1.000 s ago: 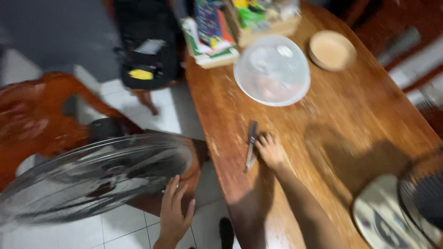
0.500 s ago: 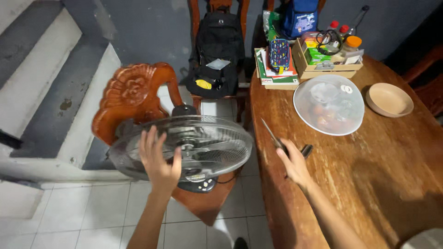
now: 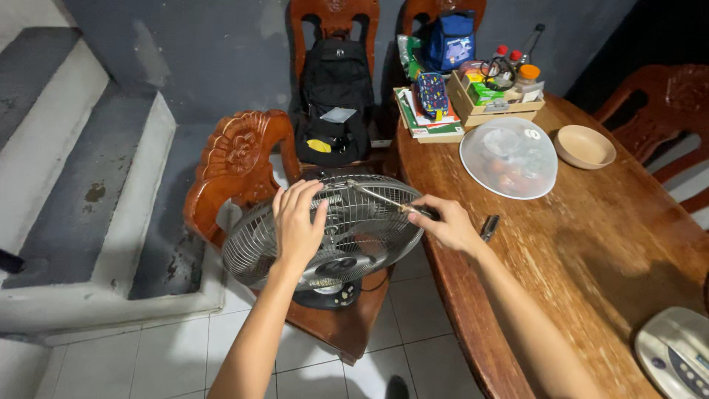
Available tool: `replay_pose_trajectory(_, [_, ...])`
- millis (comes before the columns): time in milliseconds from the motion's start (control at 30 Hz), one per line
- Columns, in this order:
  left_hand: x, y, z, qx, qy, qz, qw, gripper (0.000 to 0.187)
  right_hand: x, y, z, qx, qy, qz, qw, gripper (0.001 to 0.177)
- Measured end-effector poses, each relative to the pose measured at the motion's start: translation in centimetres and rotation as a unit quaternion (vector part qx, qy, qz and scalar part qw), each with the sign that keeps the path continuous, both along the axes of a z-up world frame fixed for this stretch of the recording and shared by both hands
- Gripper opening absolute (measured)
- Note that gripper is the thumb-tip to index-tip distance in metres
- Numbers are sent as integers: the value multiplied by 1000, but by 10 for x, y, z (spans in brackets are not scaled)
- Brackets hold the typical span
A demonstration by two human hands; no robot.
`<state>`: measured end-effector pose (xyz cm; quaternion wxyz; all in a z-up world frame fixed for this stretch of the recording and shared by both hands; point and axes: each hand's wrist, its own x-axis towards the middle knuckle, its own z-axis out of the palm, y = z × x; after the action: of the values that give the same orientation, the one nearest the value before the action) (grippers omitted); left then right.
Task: The person disassembles a table fan by removing the front grill, unscrewing the blade nut, and detaching the blades. They then remove the rear grill and place the components on the table.
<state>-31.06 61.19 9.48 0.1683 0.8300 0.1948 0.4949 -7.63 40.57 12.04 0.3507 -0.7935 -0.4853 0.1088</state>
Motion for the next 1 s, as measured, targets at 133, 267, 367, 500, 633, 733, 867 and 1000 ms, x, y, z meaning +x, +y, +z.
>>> replay_pose_trajectory(133, [6,1,-1,1,-21,3,1000,25,6,5,3,-40,31,-20,999,36])
replay_pose_trajectory(267, [7,0,-1,-6,-31,12,999,22,22,13,4,3,-48,5,999,36])
replay_pose_trajectory(367, [8,-3,2,-10,-34,27,999,19,34,20,3,7,-29,21,999,36])
replay_pose_trajectory(500, [12,-5,6,-22,-39,36,998,14,48,31,2,39,-48,74,995,35])
replay_pose_trajectory(633, [13,-7,8,-25,-49,44,998,14,55,39,4,43,-52,99,993,35])
replay_pose_trajectory(733, [12,-9,10,-17,-47,42,998,14,57,43,9,41,-59,111,991,34])
replay_pose_trajectory(867, [14,-8,12,-8,-48,41,998,15,59,46,13,25,-52,114,992,37])
replay_pose_trajectory(1000, [13,-7,8,-10,-52,51,997,14,63,51,8,-51,-26,97,994,37])
